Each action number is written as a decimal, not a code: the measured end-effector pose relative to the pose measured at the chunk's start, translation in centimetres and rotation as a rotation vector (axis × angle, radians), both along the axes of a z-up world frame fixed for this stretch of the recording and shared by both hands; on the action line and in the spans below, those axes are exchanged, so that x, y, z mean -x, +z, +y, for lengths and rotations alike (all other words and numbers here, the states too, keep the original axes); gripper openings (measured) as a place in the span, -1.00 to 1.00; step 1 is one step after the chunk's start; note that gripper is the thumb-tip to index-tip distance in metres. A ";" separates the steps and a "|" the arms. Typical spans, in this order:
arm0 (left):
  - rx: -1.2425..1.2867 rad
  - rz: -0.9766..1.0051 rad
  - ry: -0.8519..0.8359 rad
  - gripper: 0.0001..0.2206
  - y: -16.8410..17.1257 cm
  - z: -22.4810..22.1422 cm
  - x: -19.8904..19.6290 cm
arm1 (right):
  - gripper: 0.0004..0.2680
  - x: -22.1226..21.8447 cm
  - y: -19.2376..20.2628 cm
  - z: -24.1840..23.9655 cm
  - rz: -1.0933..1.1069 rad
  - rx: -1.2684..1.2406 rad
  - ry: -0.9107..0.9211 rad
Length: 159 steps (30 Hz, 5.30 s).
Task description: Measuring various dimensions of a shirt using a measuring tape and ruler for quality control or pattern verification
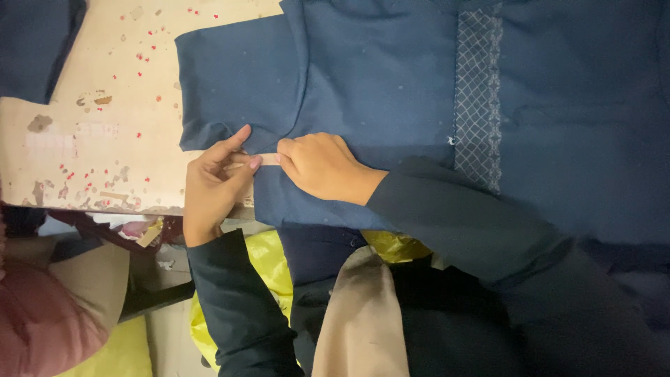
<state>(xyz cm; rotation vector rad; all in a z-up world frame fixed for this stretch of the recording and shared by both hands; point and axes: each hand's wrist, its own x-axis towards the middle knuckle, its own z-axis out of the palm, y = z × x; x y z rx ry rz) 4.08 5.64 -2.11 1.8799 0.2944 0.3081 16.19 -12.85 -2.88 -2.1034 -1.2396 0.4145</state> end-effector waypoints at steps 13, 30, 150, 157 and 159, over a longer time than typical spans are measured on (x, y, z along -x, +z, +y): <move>-0.106 0.140 0.055 -0.56 0.2 -0.4 -0.3 | -0.75 -1.6 5.4 -2.9 0.088 0.302 0.002; -0.038 0.306 0.125 -0.60 4.1 -2.2 -0.7 | -0.88 -7.0 9.7 -24.6 0.461 0.453 -0.337; -1.405 -0.133 -0.376 -0.38 3.0 -31.0 -4.9 | -0.76 -3.4 7.1 -51.2 0.433 0.281 -1.168; -1.400 -0.112 -0.380 -0.37 3.2 -31.1 -4.9 | -0.67 -4.3 6.0 -50.4 0.265 0.236 -1.133; -1.403 -0.119 -0.368 -0.35 3.0 -31.1 -5.0 | -0.54 -6.0 2.9 -51.5 0.015 0.128 -1.072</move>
